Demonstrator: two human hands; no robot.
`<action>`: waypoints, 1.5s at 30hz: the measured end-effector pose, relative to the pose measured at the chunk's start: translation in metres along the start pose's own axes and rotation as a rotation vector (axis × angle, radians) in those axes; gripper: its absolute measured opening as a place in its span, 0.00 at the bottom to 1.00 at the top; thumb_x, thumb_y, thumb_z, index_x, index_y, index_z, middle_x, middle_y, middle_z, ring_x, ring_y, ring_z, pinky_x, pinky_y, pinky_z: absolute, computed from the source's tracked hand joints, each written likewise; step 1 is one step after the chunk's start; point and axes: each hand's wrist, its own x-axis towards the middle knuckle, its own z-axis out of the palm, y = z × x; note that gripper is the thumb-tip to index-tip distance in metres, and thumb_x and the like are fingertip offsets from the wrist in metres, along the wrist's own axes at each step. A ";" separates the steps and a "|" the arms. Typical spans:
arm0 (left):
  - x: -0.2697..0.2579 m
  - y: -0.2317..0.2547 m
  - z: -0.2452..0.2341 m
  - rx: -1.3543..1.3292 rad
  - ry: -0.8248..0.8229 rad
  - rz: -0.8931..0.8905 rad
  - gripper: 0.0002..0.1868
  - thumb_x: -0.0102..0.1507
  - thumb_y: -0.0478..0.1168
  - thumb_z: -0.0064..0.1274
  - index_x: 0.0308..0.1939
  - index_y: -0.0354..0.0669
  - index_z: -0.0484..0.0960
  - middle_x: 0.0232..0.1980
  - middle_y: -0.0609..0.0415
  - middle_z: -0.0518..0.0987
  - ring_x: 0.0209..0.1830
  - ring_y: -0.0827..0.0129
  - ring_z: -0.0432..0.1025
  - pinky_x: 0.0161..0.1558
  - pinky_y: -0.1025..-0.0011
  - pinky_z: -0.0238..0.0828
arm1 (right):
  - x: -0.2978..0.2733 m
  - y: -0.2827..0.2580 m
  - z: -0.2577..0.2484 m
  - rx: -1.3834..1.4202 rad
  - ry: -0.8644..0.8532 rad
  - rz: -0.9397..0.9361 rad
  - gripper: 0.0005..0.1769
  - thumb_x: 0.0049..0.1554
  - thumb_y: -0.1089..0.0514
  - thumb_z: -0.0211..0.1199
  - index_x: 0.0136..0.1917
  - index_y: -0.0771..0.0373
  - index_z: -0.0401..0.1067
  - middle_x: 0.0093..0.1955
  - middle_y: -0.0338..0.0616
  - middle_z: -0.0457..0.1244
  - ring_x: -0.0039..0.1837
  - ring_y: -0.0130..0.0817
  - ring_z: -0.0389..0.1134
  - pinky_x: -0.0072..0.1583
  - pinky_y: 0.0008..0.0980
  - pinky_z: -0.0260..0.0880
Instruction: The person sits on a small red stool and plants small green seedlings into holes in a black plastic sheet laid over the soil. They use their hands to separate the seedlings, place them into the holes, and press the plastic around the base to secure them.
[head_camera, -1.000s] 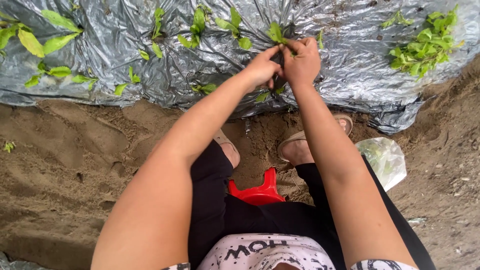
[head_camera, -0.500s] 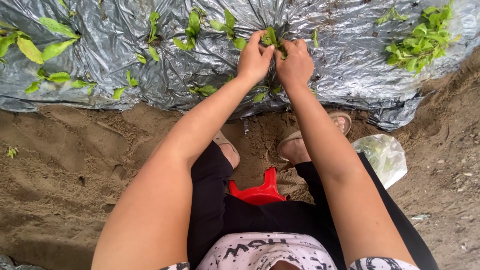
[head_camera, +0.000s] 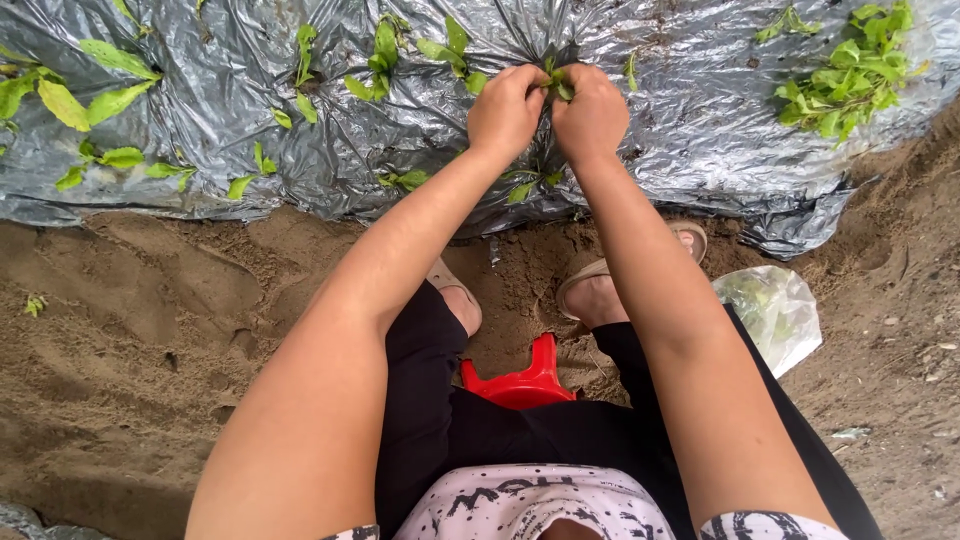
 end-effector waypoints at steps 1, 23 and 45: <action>0.000 0.000 -0.001 0.000 -0.001 -0.002 0.07 0.65 0.40 0.54 0.45 0.55 0.85 0.47 0.61 0.84 0.44 0.63 0.77 0.26 0.60 0.72 | 0.002 -0.001 -0.001 0.001 -0.002 0.001 0.11 0.51 0.61 0.64 0.49 0.51 0.79 0.45 0.36 0.70 0.43 0.39 0.70 0.37 0.40 0.68; 0.003 -0.004 0.011 0.171 0.043 0.072 0.11 0.62 0.41 0.61 0.49 0.56 0.87 0.45 0.58 0.87 0.42 0.58 0.80 0.28 0.56 0.77 | -0.007 -0.010 -0.026 -0.082 -0.098 -0.033 0.09 0.59 0.55 0.64 0.54 0.52 0.77 0.50 0.39 0.68 0.41 0.43 0.70 0.35 0.42 0.67; -0.030 0.002 -0.018 0.080 -0.007 0.128 0.15 0.68 0.44 0.55 0.58 0.48 0.75 0.28 0.63 0.76 0.20 0.72 0.67 0.17 0.71 0.54 | -0.011 -0.009 -0.084 0.142 -0.049 0.171 0.15 0.58 0.65 0.64 0.58 0.56 0.75 0.51 0.37 0.69 0.51 0.28 0.69 0.50 0.23 0.74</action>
